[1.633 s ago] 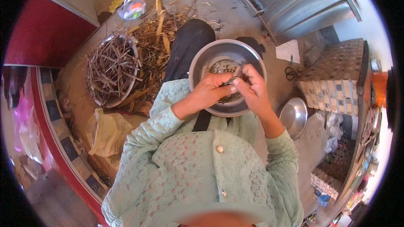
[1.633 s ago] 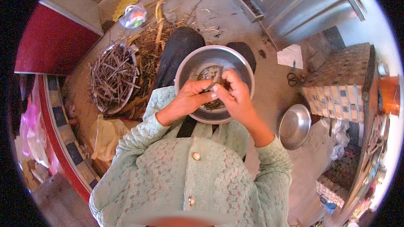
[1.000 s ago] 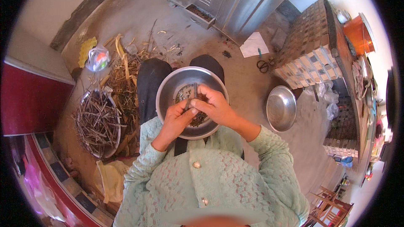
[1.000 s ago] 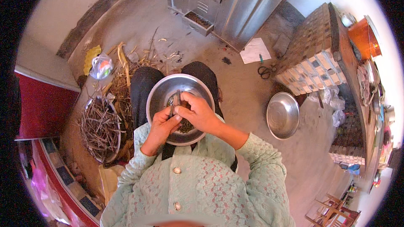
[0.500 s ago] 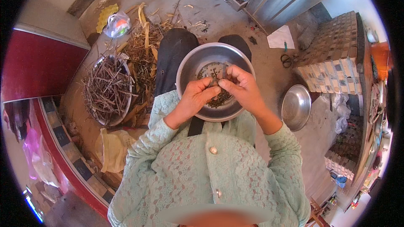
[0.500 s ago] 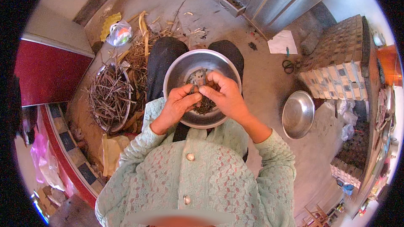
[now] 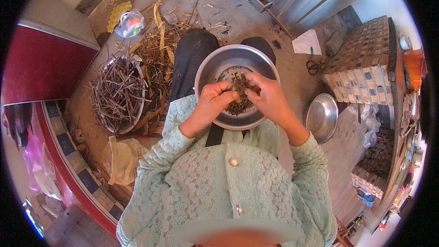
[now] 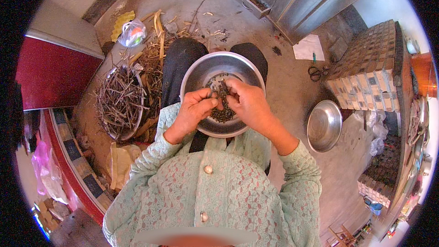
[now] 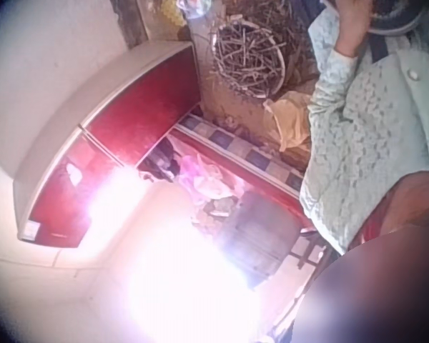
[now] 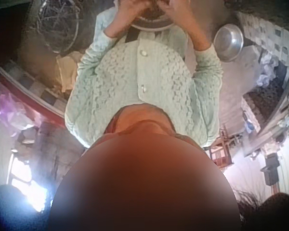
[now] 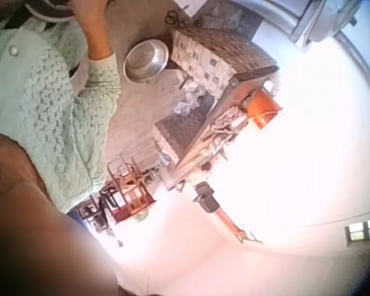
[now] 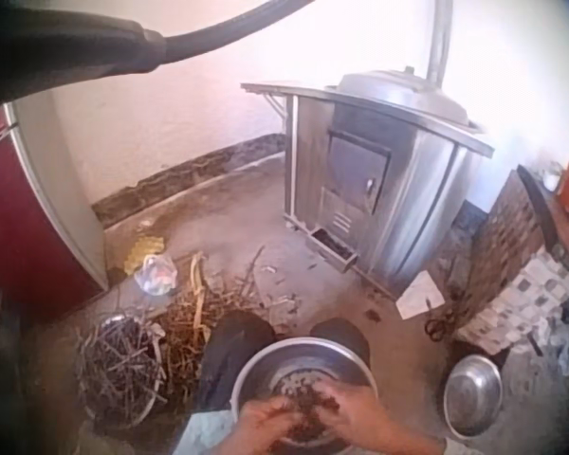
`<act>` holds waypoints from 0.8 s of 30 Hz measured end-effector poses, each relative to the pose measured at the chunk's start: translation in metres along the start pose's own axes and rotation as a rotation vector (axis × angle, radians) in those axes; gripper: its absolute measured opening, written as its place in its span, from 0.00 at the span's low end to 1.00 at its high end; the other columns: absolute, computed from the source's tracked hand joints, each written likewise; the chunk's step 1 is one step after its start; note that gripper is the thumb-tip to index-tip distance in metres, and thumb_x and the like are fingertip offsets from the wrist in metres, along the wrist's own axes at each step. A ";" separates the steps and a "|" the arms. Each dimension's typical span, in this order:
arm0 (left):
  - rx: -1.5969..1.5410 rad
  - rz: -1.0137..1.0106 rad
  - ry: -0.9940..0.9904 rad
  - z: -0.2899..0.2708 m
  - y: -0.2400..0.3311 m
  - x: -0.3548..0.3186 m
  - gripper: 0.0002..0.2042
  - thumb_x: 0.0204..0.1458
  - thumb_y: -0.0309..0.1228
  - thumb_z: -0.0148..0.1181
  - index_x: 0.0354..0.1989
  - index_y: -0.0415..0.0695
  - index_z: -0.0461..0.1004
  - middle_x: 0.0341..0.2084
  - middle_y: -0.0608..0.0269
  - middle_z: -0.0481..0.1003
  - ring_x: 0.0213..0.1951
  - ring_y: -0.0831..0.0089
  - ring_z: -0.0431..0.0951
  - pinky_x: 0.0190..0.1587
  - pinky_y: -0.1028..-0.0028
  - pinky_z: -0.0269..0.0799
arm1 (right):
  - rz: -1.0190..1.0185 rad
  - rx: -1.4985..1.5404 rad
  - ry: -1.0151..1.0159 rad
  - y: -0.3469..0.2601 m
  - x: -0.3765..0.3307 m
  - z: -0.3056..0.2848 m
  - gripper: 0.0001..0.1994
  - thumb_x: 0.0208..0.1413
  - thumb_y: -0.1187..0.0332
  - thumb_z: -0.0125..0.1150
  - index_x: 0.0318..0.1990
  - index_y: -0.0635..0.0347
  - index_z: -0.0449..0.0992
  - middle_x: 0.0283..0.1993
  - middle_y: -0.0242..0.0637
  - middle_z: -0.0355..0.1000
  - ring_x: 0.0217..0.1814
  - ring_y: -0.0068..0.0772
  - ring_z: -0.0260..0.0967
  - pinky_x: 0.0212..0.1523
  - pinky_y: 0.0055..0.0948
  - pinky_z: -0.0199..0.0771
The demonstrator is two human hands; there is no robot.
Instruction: The person sits on the floor and shells green vegetable pods by hand, placing the seeds into a metal bowl. They continue shelling multiple pods and then stir the collected seeds in the bowl before standing up and walking away.
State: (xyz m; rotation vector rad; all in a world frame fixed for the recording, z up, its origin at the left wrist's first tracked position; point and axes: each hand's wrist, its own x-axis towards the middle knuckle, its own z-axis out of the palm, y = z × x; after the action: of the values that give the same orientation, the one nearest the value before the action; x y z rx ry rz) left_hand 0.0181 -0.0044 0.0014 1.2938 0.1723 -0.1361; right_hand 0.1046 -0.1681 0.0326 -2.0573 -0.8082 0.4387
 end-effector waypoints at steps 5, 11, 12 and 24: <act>-0.127 -0.041 0.009 -0.010 0.000 0.001 0.07 0.55 0.29 0.51 0.29 0.41 0.73 0.20 0.69 0.72 0.12 0.87 0.55 0.14 0.84 0.47 | 0.017 0.233 -0.048 0.004 -0.001 -0.006 0.14 0.49 0.75 0.59 0.45 0.64 0.69 0.29 0.37 0.71 0.30 0.26 0.69 0.33 0.24 0.69; -0.241 0.023 0.001 -0.008 0.004 0.003 0.06 0.55 0.28 0.50 0.31 0.40 0.72 0.22 0.63 0.74 0.12 0.84 0.62 0.13 0.84 0.56 | 0.068 0.612 -0.266 -0.012 0.001 -0.008 0.13 0.57 0.74 0.50 0.49 0.65 0.68 0.34 0.28 0.68 0.33 0.17 0.64 0.35 0.19 0.66; -0.247 0.030 -0.001 -0.008 0.004 0.003 0.06 0.56 0.28 0.50 0.31 0.40 0.72 0.22 0.63 0.74 0.12 0.84 0.63 0.13 0.84 0.57 | 0.082 0.610 -0.274 -0.014 0.001 -0.009 0.13 0.58 0.73 0.49 0.49 0.66 0.67 0.34 0.28 0.68 0.33 0.18 0.63 0.35 0.19 0.66; -0.259 0.092 0.071 -0.012 -0.008 0.007 0.04 0.51 0.24 0.58 0.28 0.40 0.69 0.20 0.66 0.72 0.12 0.84 0.64 0.13 0.83 0.59 | 0.189 0.556 -0.148 -0.005 -0.002 -0.001 0.08 0.61 0.71 0.46 0.43 0.64 0.69 0.28 0.30 0.69 0.21 0.14 0.63 0.21 0.16 0.64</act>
State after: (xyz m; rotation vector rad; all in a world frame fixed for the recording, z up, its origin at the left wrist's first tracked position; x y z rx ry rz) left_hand 0.0226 0.0048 -0.0111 1.0470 0.1839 0.0113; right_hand 0.1021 -0.1681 0.0373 -1.5941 -0.5006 0.8276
